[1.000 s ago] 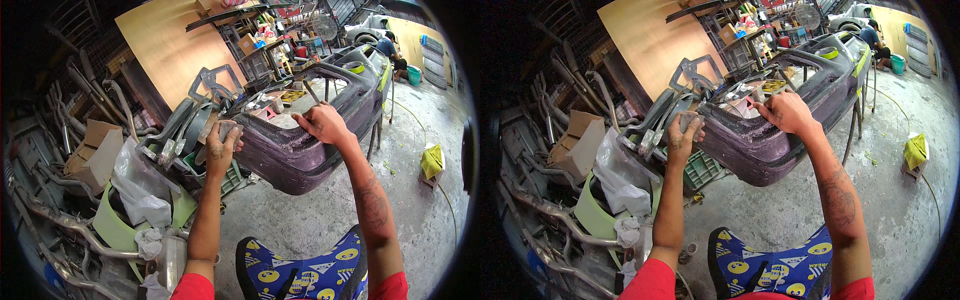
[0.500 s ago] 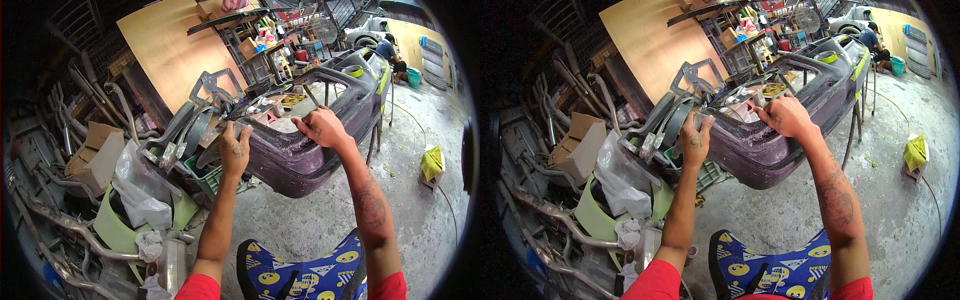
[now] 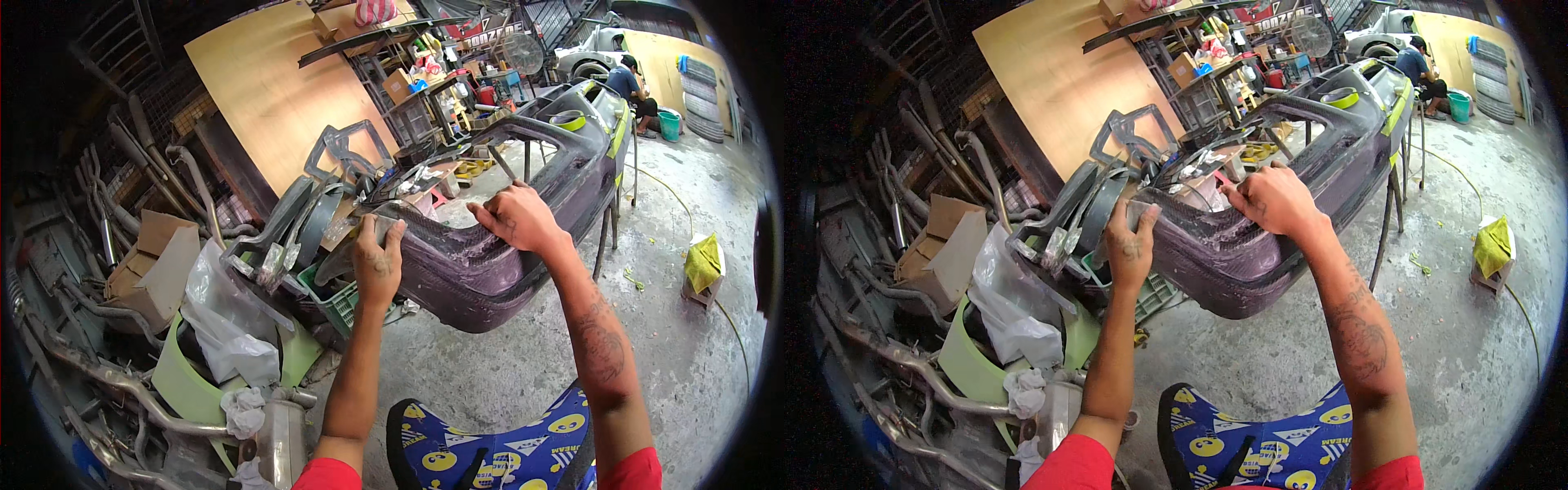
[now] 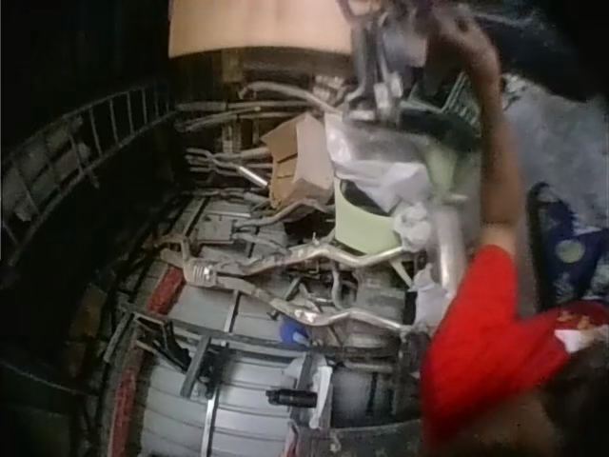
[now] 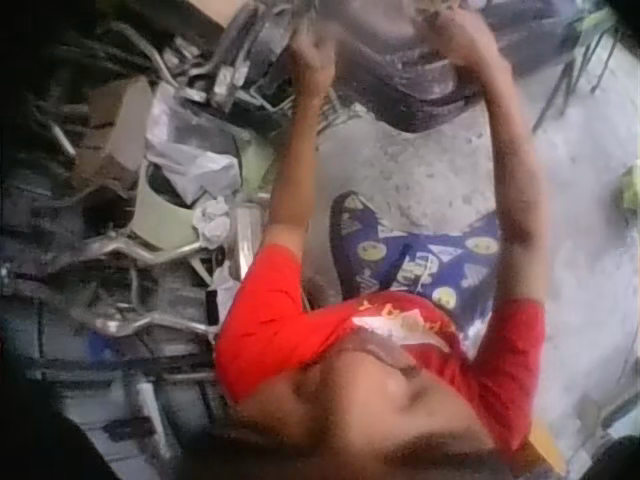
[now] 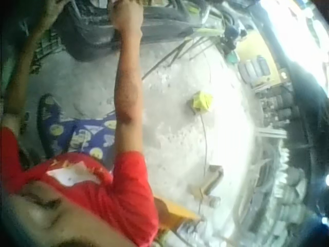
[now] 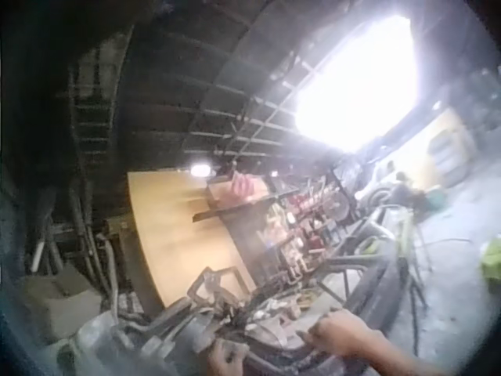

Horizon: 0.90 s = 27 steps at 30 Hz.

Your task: The person sands a car bumper with sandpaper, then applies a liquid substance from a small container using a brush to the bumper's surface. The person works on different sections of the bumper throughout the clip.

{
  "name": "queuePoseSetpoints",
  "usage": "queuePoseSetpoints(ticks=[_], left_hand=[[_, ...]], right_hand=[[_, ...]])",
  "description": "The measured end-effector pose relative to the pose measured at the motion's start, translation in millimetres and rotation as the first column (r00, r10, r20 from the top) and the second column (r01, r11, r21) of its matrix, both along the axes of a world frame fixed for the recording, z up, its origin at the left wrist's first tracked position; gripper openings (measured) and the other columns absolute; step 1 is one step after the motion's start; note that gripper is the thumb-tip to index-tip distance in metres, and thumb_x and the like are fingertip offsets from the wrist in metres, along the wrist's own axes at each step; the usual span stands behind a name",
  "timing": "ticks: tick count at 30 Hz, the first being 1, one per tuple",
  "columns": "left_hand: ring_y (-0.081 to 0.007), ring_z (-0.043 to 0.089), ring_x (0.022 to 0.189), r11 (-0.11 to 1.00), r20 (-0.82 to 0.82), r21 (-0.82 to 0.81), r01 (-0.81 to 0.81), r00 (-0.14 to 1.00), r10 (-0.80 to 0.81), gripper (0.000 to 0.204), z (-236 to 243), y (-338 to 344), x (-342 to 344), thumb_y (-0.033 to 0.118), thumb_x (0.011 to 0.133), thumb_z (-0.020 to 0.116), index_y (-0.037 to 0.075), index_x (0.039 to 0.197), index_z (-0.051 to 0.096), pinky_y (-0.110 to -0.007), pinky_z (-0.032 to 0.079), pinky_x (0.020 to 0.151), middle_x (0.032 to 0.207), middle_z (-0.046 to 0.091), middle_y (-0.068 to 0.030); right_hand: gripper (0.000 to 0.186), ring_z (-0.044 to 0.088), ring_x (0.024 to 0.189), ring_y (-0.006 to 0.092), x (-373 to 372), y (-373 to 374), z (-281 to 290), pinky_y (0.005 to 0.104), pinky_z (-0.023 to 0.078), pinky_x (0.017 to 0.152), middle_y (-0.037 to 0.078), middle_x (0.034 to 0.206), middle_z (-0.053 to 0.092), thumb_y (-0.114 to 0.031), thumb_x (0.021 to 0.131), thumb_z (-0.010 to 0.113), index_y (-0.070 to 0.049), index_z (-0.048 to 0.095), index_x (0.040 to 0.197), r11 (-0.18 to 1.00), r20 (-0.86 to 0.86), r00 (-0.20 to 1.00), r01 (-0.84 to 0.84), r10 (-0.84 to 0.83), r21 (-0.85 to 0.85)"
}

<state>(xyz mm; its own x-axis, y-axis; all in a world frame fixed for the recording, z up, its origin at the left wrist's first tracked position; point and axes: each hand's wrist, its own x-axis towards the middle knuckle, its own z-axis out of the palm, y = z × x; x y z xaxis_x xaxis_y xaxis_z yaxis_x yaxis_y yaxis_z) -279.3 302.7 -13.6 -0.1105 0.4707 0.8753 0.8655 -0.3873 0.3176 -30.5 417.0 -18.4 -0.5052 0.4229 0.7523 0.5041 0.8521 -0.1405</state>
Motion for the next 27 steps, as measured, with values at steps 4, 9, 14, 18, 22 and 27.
queuePoseSetpoints(ticks=[4,9,14,18,22,27], left_hand=[[-0.0352,0.063,0.073,0.999,0.119,-0.046,-0.021,0.993,0.026,0.029,15,11,-11,0.024,0.097,0.070,-0.004,0.096,0.061,-0.045,0.048,0.070,0.081,0.065,-0.0201],[-0.0350,0.064,0.077,0.996,0.031,0.074,-0.044,0.999,0.041,0.034,4,11,-12,0.028,0.096,0.071,-0.004,0.101,0.061,-0.045,0.049,0.073,0.086,0.067,-0.0196],[-0.0320,0.064,0.078,0.998,0.014,0.046,-0.046,0.999,0.045,0.032,0,8,-2,0.027,0.098,0.070,-0.003,0.099,0.060,-0.043,0.049,0.072,0.090,0.067,-0.0202],[-0.0337,0.063,0.079,0.999,0.103,0.020,-0.035,0.994,0.033,0.032,2,13,-16,0.027,0.097,0.071,-0.003,0.103,0.060,-0.043,0.049,0.075,0.090,0.066,-0.0209],[-0.0322,0.063,0.075,0.993,-0.062,0.107,-0.050,0.996,0.057,0.032,-2,7,-11,0.028,0.098,0.071,-0.003,0.101,0.060,-0.043,0.049,0.072,0.086,0.066,-0.0192],[-0.0324,0.064,0.079,1.000,0.076,0.026,-0.005,0.997,0.003,0.032,1,1,-7,0.027,0.097,0.072,-0.003,0.104,0.062,-0.042,0.049,0.075,0.089,0.067,-0.0196]], right_hand=[[0.056,0.060,0.069,0.0445,2,-4,7,0.0491,0.048,0.076,0.021,0.063,0.061,-0.038,0.103,0.055,-0.002,0.063,0.061,1.000,0.019,1.000,-0.004,0.004,0.008],[0.057,0.060,0.067,0.0440,1,-6,6,0.0486,0.048,0.076,0.021,0.061,0.059,-0.037,0.103,0.056,-0.002,0.062,0.059,0.999,-0.014,1.000,-0.009,0.010,0.030],[0.057,0.059,0.067,0.0446,2,2,3,0.0484,0.048,0.074,0.021,0.061,0.059,-0.037,0.103,0.055,-0.002,0.061,0.059,0.999,0.006,1.000,-0.003,0.003,0.046],[0.059,0.057,0.068,0.0455,-2,-3,5,0.0483,0.048,0.074,0.021,0.060,0.057,-0.038,0.104,0.055,-0.001,0.059,0.058,0.998,-0.001,1.000,-0.022,0.022,0.059],[0.059,0.058,0.068,0.0452,0,-2,4,0.0482,0.047,0.074,0.021,0.060,0.057,-0.038,0.104,0.054,-0.001,0.058,0.058,0.999,-0.004,1.000,-0.012,0.012,0.053],[0.060,0.058,0.067,0.0446,0,-3,5,0.0481,0.047,0.074,0.021,0.060,0.058,-0.038,0.104,0.054,-0.001,0.057,0.056,0.999,0.011,1.000,-0.007,0.007,0.042]])
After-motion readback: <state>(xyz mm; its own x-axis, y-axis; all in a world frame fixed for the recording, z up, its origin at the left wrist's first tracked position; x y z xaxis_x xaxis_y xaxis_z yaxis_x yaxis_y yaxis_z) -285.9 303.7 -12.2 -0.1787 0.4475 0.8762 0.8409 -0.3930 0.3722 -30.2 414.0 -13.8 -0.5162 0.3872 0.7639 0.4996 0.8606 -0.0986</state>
